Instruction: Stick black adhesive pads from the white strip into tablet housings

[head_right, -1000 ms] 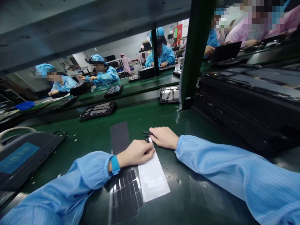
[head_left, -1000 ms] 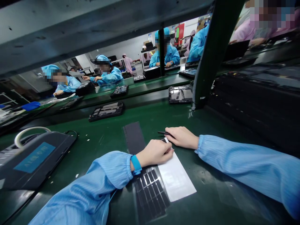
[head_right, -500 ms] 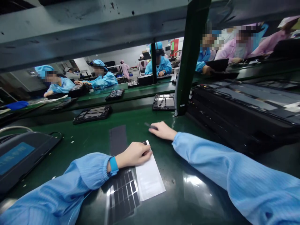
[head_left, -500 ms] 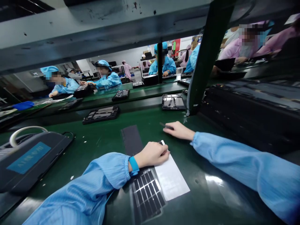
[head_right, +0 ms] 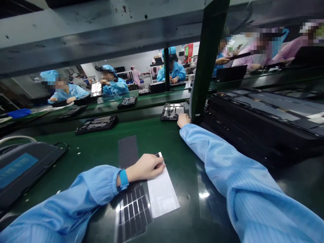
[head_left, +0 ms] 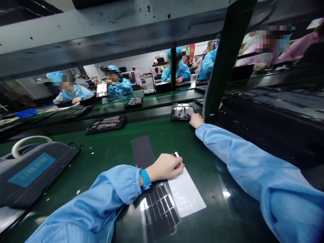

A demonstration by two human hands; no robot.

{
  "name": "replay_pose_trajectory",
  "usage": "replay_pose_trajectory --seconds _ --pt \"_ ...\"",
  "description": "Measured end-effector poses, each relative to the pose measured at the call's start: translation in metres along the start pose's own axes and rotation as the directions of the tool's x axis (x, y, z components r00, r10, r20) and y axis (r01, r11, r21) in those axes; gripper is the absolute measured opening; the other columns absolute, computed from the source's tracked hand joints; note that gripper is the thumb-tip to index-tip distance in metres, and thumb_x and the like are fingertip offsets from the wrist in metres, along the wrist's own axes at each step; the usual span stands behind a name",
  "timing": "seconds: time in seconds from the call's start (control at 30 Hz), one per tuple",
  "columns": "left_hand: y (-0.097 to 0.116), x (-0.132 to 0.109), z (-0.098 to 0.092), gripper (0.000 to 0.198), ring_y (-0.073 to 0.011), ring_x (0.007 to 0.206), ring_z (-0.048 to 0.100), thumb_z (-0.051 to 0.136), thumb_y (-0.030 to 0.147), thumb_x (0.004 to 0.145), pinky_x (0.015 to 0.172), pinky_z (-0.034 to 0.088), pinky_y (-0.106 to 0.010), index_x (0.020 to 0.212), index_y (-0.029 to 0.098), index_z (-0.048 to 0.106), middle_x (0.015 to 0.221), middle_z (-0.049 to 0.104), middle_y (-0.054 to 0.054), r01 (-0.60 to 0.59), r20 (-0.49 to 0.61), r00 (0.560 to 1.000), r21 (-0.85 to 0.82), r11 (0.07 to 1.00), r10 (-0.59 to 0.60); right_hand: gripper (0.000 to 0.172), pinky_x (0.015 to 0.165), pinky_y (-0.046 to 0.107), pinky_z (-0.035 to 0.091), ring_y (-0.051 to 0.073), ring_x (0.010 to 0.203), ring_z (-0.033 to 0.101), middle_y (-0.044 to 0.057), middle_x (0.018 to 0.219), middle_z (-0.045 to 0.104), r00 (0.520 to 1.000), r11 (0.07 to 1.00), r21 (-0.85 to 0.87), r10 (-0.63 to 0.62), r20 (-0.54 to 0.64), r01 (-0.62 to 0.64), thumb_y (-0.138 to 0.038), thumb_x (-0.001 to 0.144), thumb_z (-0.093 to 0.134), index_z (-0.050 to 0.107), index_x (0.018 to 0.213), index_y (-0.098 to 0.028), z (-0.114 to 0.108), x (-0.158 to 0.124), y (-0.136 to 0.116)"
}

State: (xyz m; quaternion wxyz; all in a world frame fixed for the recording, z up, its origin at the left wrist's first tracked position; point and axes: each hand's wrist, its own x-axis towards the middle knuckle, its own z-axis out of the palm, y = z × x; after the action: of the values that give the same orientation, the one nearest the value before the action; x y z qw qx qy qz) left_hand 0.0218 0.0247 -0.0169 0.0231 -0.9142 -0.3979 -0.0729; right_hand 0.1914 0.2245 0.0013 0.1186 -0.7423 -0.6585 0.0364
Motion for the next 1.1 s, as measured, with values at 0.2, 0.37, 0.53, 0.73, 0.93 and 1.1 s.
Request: replay_pose_trajectory --seconds 0.2,0.37,0.53,0.73,0.93,1.1 --pt "0.001 0.0 -0.002 0.024 -0.0115 0.054 0.053 0.039 0.027 0.084 0.049 0.027 -0.023 0.065 0.016 0.049 0.06 0.058 -0.001 0.001 0.005 1.0 -0.012 1.0 -0.001 0.047 0.084 0.036 0.043 0.026 0.103 0.053 0.02 0.111 0.052 0.994 0.995 0.092 -0.016 -0.111 0.026 -0.031 0.079 0.057 0.048 0.113 0.0 0.01 -0.001 -0.002" --pt "0.002 0.001 -0.003 0.023 -0.0118 0.053 0.052 0.04 0.026 0.084 0.048 0.027 -0.023 0.065 0.016 0.05 0.059 0.057 -0.001 0.001 0.011 1.0 -0.016 1.0 0.0 0.055 0.08 0.038 0.042 0.033 0.1 0.055 0.024 0.103 0.056 0.986 0.973 0.231 0.014 -0.165 0.025 -0.034 0.075 0.057 0.044 0.113 0.003 0.012 -0.002 -0.001" --pt "0.002 0.001 -0.002 0.023 -0.0119 0.053 0.051 0.039 0.026 0.084 0.048 0.026 -0.023 0.065 0.016 0.049 0.058 0.056 -0.001 0.001 0.016 1.0 -0.026 1.0 -0.001 0.036 0.079 0.032 0.042 0.028 0.096 0.056 0.02 0.098 0.059 0.982 0.898 0.437 0.041 -0.183 0.044 -0.033 0.077 0.052 0.054 0.098 -0.004 0.012 0.006 0.004" --pt "0.002 0.001 -0.004 0.023 -0.0118 0.052 0.051 0.039 0.026 0.084 0.048 0.025 -0.024 0.064 0.016 0.048 0.057 0.055 -0.001 -0.004 0.017 1.0 -0.047 0.999 0.005 0.027 0.059 0.024 0.045 0.011 0.066 0.055 0.006 0.08 0.059 0.991 0.684 0.725 0.132 -0.008 -0.085 -0.033 0.088 0.042 0.055 0.091 -0.009 0.009 0.013 -0.003" --pt "0.002 0.001 -0.004 0.024 -0.012 0.052 0.049 0.038 0.026 0.084 0.048 0.025 -0.024 0.064 0.016 0.047 0.055 0.052 -0.001 0.01 0.03 1.0 -0.089 0.996 -0.007 0.029 0.042 0.016 0.036 0.003 0.049 0.042 0.0 0.072 0.052 0.966 0.428 0.87 0.176 0.187 -0.246 -0.036 0.091 0.039 0.05 0.099 -0.011 0.006 0.007 -0.017" --pt "0.002 0.001 -0.005 0.024 -0.0115 0.051 0.046 0.038 0.025 0.084 0.048 0.025 -0.024 0.063 0.016 0.047 0.054 0.049 -0.001 0.026 0.047 0.999 -0.164 0.986 -0.019 0.012 0.034 0.014 0.02 0.002 0.04 0.031 0.002 0.07 0.05 0.952 0.301 0.906 0.163 0.258 -0.297 -0.021 0.089 0.031 0.04 0.093 -0.014 -0.009 -0.01 -0.024"
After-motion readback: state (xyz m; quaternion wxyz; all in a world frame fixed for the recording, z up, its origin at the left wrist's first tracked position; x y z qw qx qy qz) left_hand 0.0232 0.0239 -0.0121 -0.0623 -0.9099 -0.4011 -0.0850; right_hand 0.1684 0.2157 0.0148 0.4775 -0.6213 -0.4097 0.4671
